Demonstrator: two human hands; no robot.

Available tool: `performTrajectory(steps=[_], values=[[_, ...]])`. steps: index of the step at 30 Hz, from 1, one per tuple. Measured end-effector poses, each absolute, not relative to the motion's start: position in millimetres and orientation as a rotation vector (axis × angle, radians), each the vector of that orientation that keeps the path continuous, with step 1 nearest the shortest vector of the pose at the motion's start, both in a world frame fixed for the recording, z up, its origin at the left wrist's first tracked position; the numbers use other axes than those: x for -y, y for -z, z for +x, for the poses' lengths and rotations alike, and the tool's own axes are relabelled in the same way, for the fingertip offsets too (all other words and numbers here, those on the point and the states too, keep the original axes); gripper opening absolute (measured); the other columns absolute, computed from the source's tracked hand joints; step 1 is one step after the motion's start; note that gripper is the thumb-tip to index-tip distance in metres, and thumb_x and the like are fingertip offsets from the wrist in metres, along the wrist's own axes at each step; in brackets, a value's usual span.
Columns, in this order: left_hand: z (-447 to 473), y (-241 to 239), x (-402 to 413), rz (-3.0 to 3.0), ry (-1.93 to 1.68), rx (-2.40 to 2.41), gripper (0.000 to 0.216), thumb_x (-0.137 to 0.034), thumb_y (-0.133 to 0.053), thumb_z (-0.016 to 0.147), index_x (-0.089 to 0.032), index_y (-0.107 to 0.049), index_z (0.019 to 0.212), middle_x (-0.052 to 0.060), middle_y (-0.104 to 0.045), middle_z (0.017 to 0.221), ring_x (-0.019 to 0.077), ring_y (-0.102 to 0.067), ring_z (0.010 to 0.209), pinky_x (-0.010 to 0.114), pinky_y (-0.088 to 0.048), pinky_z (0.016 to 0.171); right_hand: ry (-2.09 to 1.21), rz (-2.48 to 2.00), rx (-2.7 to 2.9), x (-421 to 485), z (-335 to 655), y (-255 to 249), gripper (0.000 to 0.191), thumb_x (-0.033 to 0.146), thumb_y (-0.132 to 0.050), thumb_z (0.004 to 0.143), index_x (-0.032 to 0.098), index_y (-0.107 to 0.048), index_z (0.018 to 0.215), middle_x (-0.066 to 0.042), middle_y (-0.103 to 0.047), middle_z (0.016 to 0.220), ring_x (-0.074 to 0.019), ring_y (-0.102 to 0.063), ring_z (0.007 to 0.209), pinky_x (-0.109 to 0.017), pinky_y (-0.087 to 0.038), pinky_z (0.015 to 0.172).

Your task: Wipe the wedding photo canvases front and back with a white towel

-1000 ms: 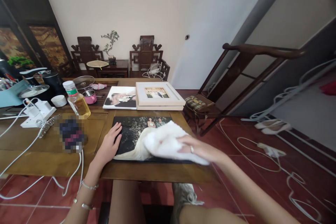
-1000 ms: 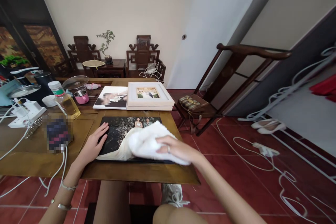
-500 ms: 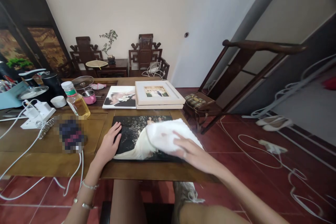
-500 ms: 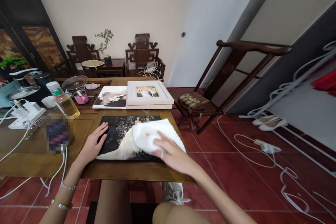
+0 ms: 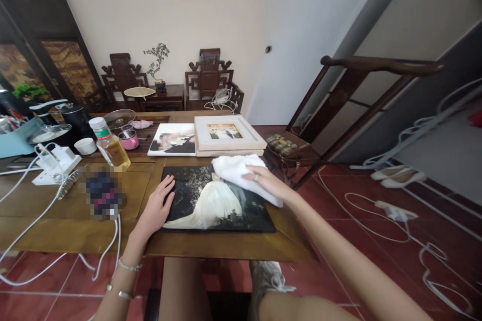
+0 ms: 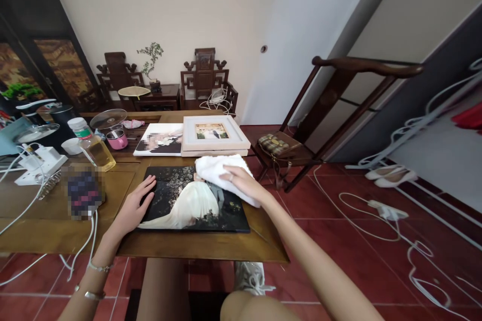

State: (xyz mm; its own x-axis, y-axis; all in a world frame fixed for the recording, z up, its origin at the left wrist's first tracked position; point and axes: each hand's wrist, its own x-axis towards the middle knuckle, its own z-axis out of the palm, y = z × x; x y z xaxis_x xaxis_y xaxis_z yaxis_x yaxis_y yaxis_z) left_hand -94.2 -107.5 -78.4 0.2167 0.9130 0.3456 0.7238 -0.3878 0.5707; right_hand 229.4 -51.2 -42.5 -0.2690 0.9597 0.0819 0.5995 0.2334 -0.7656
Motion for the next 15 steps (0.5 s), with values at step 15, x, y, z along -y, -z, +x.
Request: performTrajectory(steps=[15], values=[[-93.4,80.9,107.1,2.195,-0.993,-1.532,0.038,-0.029,-0.039,0.090,-0.017,-0.054,0.123,0.010,-0.047,0.136,0.0223,-0.036,0.131,0.045,-0.029,0.109,-1.304,-1.350,2.320,164.5,240.2,17.7,0.023,0.038,-0.055,0.073,0.023,-0.065,0.087,-0.007,-0.053,0.128,-0.0334,-0.025,0.133,-0.045,-0.028,0.103]])
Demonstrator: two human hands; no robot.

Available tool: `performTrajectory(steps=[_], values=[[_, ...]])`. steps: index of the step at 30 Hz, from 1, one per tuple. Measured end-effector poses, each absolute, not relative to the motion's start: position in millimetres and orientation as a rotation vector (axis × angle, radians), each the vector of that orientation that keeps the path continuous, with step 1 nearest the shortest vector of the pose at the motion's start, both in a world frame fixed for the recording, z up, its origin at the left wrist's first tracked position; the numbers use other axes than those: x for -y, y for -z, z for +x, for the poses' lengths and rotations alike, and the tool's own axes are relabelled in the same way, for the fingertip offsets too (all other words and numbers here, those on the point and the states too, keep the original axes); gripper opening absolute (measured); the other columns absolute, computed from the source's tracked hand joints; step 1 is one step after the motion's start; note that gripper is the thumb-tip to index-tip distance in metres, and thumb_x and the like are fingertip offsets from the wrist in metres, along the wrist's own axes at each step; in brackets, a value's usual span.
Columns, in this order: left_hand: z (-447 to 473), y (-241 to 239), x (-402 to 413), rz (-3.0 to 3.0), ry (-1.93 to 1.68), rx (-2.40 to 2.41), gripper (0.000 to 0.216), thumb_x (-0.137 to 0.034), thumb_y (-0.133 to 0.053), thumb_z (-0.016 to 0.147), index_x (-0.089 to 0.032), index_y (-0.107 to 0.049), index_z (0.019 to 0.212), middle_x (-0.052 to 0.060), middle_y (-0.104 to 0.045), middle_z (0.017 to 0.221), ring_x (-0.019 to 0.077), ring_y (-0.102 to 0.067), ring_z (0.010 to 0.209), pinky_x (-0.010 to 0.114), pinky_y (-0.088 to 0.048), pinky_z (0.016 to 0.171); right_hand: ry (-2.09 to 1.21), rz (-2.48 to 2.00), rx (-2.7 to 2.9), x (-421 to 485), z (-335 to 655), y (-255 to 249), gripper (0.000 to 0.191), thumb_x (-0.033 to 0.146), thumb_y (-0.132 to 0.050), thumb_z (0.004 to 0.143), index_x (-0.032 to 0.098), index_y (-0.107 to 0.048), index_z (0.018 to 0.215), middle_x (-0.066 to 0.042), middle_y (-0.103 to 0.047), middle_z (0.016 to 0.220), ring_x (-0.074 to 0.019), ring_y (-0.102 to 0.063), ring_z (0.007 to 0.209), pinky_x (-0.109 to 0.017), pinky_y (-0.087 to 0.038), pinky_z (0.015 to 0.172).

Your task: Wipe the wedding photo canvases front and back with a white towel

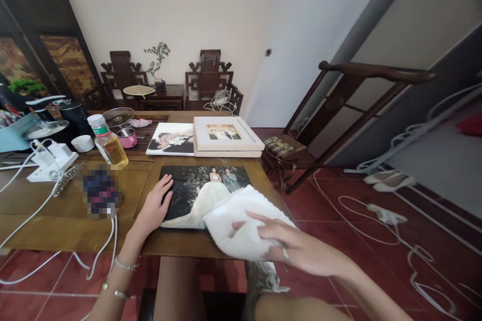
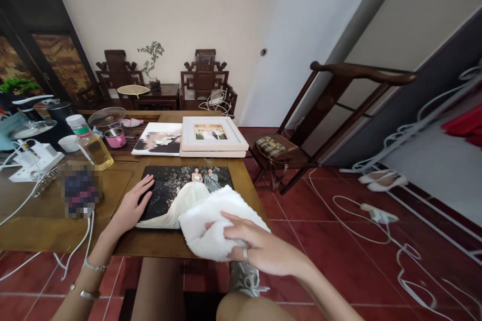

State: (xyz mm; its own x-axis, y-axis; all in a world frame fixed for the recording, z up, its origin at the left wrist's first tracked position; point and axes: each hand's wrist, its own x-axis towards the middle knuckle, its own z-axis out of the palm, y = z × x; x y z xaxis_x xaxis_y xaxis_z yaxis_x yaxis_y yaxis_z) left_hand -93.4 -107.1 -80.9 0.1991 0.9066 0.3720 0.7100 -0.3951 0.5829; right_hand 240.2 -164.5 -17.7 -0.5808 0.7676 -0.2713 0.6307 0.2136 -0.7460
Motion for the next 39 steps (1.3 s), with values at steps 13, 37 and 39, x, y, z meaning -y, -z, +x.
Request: performTrajectory(steps=[13,37,39], values=[[-94.6,79.1,108.2,2.182,-0.969,-1.537,0.038,-0.028,-0.039,0.090,-0.016,-0.054,0.122,0.010,-0.046,0.138,0.0209,-0.035,0.132,0.043,-0.027,0.110,-0.663,-1.276,2.148,33.8,174.3,41.8,0.018,0.030,-0.041,0.081,0.020,-0.050,0.070,-0.002,-0.058,0.078,-0.0236,-0.055,0.084,-0.043,-0.036,0.092],[-94.6,81.9,107.5,2.190,-0.951,-1.540,0.039,-0.027,-0.038,0.090,-0.013,-0.052,0.124,0.012,-0.045,0.137,0.0204,-0.034,0.132,0.042,-0.027,0.110,-0.489,-1.167,2.262,32.4,142.2,41.1,0.017,0.022,-0.039,0.084,0.018,-0.052,0.075,-0.004,-0.058,0.075,-0.0226,-0.054,0.081,-0.043,-0.034,0.091],[-94.1,81.7,107.5,2.177,-0.956,-1.547,0.040,-0.028,-0.038,0.090,-0.012,-0.052,0.124,0.013,-0.045,0.137,0.0207,-0.035,0.132,0.042,-0.027,0.110,-0.439,-1.163,2.276,49.7,130.5,42.8,0.014,0.018,-0.041,0.081,0.018,-0.055,0.081,-0.007,-0.061,0.083,-0.0245,-0.053,0.089,-0.047,-0.027,0.097]])
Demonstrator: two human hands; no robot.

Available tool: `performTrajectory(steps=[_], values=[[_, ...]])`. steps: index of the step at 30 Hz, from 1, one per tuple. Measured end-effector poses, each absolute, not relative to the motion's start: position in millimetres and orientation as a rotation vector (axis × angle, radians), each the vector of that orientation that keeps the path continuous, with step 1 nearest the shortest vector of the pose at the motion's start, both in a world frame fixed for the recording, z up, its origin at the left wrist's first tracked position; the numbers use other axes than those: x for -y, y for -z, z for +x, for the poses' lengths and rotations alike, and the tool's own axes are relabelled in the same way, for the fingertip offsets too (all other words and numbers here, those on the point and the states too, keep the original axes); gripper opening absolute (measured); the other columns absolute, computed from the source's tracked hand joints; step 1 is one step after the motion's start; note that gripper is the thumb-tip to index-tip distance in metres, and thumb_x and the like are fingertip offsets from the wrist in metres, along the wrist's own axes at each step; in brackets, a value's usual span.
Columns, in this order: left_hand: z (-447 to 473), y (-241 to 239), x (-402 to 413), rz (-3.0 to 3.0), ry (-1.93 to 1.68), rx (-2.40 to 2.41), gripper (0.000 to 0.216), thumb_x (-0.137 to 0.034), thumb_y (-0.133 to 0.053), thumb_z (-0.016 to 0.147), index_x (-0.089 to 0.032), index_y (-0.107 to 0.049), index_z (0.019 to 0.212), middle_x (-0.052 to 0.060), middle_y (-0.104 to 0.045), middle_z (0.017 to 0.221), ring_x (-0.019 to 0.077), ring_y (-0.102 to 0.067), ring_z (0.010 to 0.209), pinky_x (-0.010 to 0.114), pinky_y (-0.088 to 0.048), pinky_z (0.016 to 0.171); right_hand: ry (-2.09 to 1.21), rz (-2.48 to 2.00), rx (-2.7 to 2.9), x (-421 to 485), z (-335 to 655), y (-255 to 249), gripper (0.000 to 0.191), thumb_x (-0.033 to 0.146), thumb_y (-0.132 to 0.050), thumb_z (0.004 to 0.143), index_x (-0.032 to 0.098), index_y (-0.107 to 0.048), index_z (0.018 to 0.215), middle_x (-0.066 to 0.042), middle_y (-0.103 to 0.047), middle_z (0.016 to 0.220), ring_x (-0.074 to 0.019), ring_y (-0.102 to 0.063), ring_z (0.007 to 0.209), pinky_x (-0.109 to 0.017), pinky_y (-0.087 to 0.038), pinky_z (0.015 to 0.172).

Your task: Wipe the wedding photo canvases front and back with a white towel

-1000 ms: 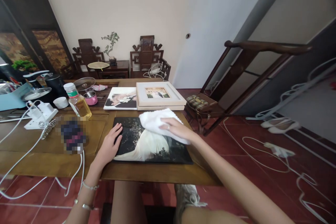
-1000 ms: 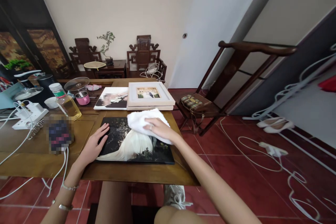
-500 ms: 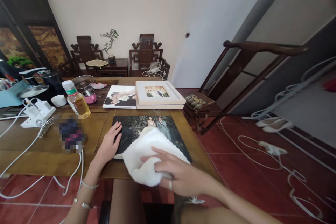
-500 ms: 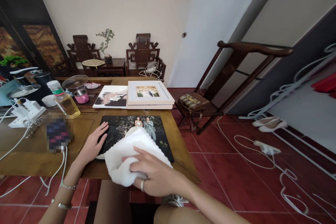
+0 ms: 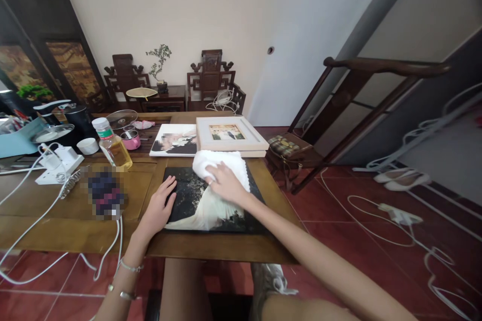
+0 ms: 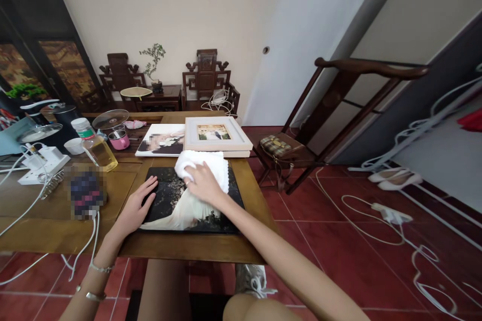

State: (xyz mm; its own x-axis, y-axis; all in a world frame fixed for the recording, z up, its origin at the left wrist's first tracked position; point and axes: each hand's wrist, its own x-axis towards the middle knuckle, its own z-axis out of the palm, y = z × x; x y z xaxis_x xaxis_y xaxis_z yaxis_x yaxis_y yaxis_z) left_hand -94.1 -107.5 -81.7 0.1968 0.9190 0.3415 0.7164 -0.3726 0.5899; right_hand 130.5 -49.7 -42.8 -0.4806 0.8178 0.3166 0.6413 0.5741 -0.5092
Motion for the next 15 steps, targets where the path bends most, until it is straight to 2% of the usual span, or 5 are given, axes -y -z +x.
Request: performTrajectory(steps=[3,5,9,12,15], values=[[-94.0,81.6,107.4,2.166,-0.959,-1.543,0.041,-0.027,-0.038,0.090,-0.012,-0.049,0.127,0.013,-0.044,0.138,0.0211,-0.035,0.132,0.043,-0.027,0.110,-0.428,-0.994,2.409,94.3,123.4,40.5,0.015,0.016,-0.045,0.078,0.018,-0.058,0.087,-0.011,-0.062,0.102,-0.0260,-0.051,0.105,-0.047,-0.022,0.102],[-94.3,81.5,107.3,2.166,-0.948,-1.537,0.042,-0.027,-0.037,0.090,-0.012,-0.048,0.128,0.013,-0.043,0.139,0.0213,-0.034,0.132,0.044,-0.026,0.110,-0.494,-0.807,2.520,122.8,127.8,33.9,0.016,0.014,-0.048,0.075,0.019,-0.058,0.087,-0.009,-0.061,0.106,-0.0245,-0.051,0.106,-0.046,-0.021,0.104],[-94.6,81.9,107.3,2.166,-0.941,-1.543,0.042,-0.027,-0.037,0.090,-0.012,-0.048,0.128,0.013,-0.043,0.139,0.0214,-0.033,0.133,0.043,-0.026,0.110,-0.705,-0.613,2.678,139.5,151.5,19.0,0.011,0.014,-0.051,0.074,0.022,-0.058,0.077,-0.003,-0.063,0.088,-0.0217,-0.056,0.096,-0.041,-0.029,0.101],[-94.2,82.5,107.4,2.166,-0.954,-1.539,0.041,-0.028,-0.038,0.090,-0.014,-0.049,0.127,0.011,-0.044,0.138,0.0209,-0.033,0.133,0.043,-0.026,0.110,-0.722,-0.768,2.637,111.9,167.2,18.7,0.012,0.019,-0.048,0.080,0.020,-0.055,0.070,-0.002,-0.059,0.076,-0.0233,-0.055,0.094,-0.038,-0.038,0.089],[-93.7,82.6,107.4,2.160,-0.981,-1.518,0.039,-0.028,-0.038,0.091,-0.016,-0.051,0.126,0.010,-0.045,0.138,0.0208,-0.034,0.132,0.044,-0.026,0.110,-0.642,-0.973,2.491,72.2,166.3,26.8,0.021,0.026,-0.044,0.085,0.019,-0.050,0.066,0.000,-0.054,0.070,-0.0199,-0.056,0.077,-0.035,-0.042,0.079]])
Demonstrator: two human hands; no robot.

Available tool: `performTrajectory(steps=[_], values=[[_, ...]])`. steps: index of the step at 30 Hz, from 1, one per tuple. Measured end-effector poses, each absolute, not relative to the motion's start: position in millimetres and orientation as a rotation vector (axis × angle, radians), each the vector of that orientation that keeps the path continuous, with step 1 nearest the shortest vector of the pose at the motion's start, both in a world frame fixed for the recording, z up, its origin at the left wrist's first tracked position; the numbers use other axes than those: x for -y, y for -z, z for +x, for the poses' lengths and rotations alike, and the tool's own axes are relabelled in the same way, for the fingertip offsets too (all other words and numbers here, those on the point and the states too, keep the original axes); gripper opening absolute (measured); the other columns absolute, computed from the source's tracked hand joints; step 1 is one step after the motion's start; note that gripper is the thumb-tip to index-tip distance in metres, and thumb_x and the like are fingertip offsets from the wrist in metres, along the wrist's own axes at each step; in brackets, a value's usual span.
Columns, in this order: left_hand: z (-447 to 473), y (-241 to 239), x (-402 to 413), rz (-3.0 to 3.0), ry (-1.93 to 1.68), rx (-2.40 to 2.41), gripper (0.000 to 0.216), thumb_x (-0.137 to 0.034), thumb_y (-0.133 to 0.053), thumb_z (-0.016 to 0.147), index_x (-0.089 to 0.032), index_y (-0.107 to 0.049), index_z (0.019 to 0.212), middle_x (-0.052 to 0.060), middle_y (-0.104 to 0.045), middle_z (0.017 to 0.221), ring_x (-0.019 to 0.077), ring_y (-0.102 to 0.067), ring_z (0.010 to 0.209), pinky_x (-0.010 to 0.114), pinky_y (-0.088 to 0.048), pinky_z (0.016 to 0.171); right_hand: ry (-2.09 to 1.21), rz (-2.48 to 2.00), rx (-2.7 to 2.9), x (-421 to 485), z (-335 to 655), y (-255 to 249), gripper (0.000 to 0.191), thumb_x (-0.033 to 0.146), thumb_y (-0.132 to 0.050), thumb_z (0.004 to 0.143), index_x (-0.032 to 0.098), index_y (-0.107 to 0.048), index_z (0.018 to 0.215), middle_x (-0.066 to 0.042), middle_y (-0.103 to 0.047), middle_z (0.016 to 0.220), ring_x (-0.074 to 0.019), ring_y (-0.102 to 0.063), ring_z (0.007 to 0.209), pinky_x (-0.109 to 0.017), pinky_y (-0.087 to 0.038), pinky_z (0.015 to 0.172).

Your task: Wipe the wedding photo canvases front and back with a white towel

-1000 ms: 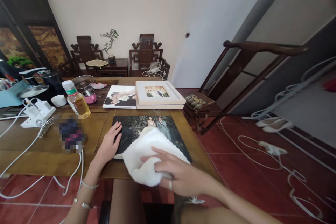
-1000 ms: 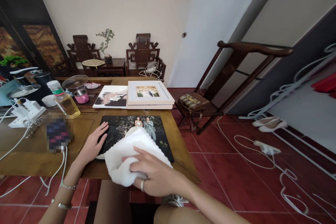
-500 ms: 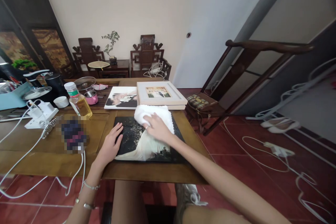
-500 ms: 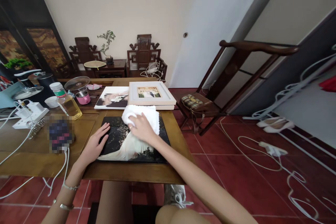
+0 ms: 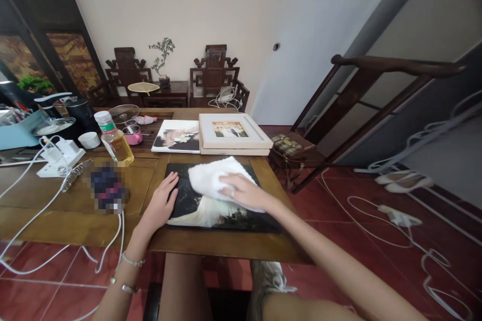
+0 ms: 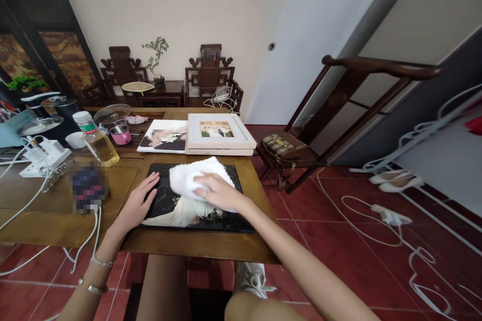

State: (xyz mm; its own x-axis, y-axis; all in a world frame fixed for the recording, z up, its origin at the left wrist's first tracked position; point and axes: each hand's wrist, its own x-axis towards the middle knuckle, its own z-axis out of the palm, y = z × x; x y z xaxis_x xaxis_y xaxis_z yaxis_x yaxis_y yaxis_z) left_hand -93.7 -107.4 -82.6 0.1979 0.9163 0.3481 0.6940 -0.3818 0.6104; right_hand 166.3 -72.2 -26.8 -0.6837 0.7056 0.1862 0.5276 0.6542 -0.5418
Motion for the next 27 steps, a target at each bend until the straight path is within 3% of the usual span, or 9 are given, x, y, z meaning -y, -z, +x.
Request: performTrajectory(steps=[3,7,10,15,19,22,24,27], values=[[-93.0,81.5,107.5,2.140,-0.988,-1.510,0.040,-0.030,-0.037,0.091,-0.017,-0.051,0.126,0.010,-0.046,0.138,0.0210,-0.035,0.132,0.044,-0.026,0.110,-0.510,-1.161,2.342,48.1,146.1,36.4,0.020,0.024,-0.038,0.088,0.018,-0.052,0.075,-0.003,-0.059,0.076,-0.0203,-0.057,0.078,-0.043,-0.036,0.090],[-91.8,75.3,110.2,2.041,-1.085,-1.514,0.043,-0.033,-0.033,0.093,-0.016,-0.047,0.130,0.009,-0.043,0.139,0.0195,-0.036,0.131,0.041,-0.025,0.111,-0.412,-1.127,2.408,61.8,110.6,43.7,0.020,0.017,-0.039,0.085,0.016,-0.055,0.098,-0.014,-0.060,0.108,-0.0297,-0.042,0.119,-0.056,-0.018,0.101],[-91.4,67.8,113.8,1.936,-1.274,-1.486,0.045,-0.034,-0.029,0.094,-0.016,-0.044,0.132,0.008,-0.043,0.140,0.0172,-0.037,0.131,0.036,-0.024,0.111,-0.445,-0.849,2.599,96.3,98.5,40.0,0.022,0.017,-0.044,0.082,0.016,-0.056,0.101,-0.015,-0.058,0.115,-0.0268,-0.032,0.129,-0.055,-0.015,0.105],[-91.1,65.7,115.1,1.900,-1.335,-1.486,0.045,-0.034,-0.025,0.095,-0.016,-0.045,0.131,0.007,-0.045,0.139,0.0166,-0.039,0.129,0.035,-0.026,0.111,-0.696,-0.504,2.708,138.4,118.6,22.8,0.011,0.016,-0.050,0.077,0.020,-0.058,0.083,-0.006,-0.063,0.099,-0.0211,-0.051,0.112,-0.043,-0.019,0.107],[-90.1,74.9,111.6,2.020,-1.121,-1.524,0.045,-0.036,-0.032,0.093,-0.015,-0.048,0.129,0.009,-0.046,0.138,0.0181,-0.038,0.130,0.037,-0.026,0.111,-0.781,-0.855,2.590,122.7,148.8,20.8,0.014,0.022,-0.043,0.085,0.020,-0.055,0.077,-0.004,-0.060,0.080,-0.0220,-0.056,0.094,-0.039,-0.037,0.092],[-89.7,78.4,109.6,2.103,-1.008,-1.537,0.044,-0.034,-0.035,0.092,-0.011,-0.050,0.127,0.012,-0.046,0.137,0.0198,-0.036,0.131,0.040,-0.026,0.111,-0.750,-1.065,2.376,91.6,157.5,27.7,0.022,0.028,-0.040,0.087,0.020,-0.049,0.069,-0.001,-0.055,0.071,-0.0201,-0.055,0.078,-0.036,-0.040,0.083],[-89.9,78.1,109.2,2.128,-0.992,-1.534,0.043,-0.032,-0.034,0.092,-0.011,-0.051,0.125,0.013,-0.047,0.136,0.0201,-0.036,0.131,0.041,-0.027,0.110,-0.713,-1.152,2.246,70.1,150.6,32.7,0.024,0.030,-0.039,0.087,0.020,-0.048,0.067,-0.001,-0.055,0.072,-0.0201,-0.053,0.075,-0.036,-0.040,0.081],[-90.8,76.7,109.2,2.150,-1.001,-1.523,0.040,-0.031,-0.036,0.092,-0.015,-0.053,0.124,0.010,-0.049,0.135,0.0204,-0.037,0.131,0.043,-0.029,0.109,-0.699,-1.176,2.182,44.8,122.4,36.2,0.022,0.031,-0.038,0.087,0.019,-0.052,0.075,-0.005,-0.060,0.085,-0.0231,-0.053,0.086,-0.036,-0.038,0.084]])
